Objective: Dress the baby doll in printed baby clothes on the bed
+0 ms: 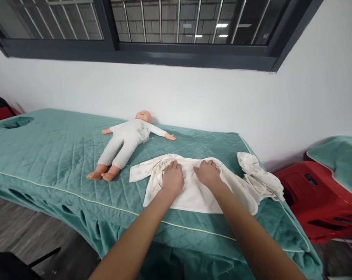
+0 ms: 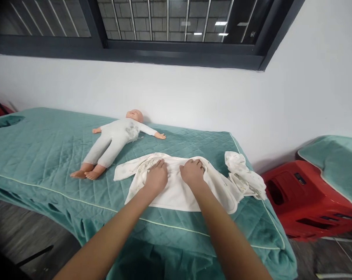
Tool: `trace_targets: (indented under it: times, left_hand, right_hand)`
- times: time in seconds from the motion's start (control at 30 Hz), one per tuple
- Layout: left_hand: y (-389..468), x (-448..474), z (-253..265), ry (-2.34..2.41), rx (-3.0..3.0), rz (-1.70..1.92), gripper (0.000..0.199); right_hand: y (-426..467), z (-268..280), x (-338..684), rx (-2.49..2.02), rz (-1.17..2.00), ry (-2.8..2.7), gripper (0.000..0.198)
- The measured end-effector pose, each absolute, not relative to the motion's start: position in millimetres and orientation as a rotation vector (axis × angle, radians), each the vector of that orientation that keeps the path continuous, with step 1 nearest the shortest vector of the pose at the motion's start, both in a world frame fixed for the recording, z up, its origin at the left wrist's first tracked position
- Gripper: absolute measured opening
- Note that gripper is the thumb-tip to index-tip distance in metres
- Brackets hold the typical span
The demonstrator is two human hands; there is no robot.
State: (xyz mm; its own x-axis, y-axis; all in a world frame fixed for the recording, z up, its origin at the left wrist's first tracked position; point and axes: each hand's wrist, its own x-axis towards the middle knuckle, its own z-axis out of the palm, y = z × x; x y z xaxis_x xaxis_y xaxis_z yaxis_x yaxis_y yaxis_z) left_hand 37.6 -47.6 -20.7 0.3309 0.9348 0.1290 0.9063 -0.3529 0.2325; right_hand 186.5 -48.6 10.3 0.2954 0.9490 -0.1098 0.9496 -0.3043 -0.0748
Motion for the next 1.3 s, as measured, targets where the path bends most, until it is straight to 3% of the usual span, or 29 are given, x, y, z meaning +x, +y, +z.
trace_targets:
  times: [0.13,0.37,0.53,0.83,1.3]
  left_hand:
    - [-31.6,31.8,-16.0,1.813,2.354,0.370,0.050]
    - [-18.2,42.5,-3.1,1.876,2.315,0.599,0.060]
    - [-3.9,53.3,-8.3,1.895,2.316,0.611,0.060]
    - [38.6,50.4,-11.1,1.778,2.323,0.605,0.061]
    - [99.0,76.2,-24.9,1.733,2.118,0.415,0.061]
  right_hand:
    - [-53.6,-6.5,187.9,2.753,-0.087,1.954,0.064]
    - [-51.5,-11.9,188.1,3.035,0.230,2.313,0.035]
    - [-30.6,-10.2,186.0,3.141,0.166,2.275,0.055]
    - [-6.2,-15.3,211.8,2.885,0.206,2.301,0.061]
    - [45.0,-30.2,243.0,2.836,-0.125,2.090,0.069]
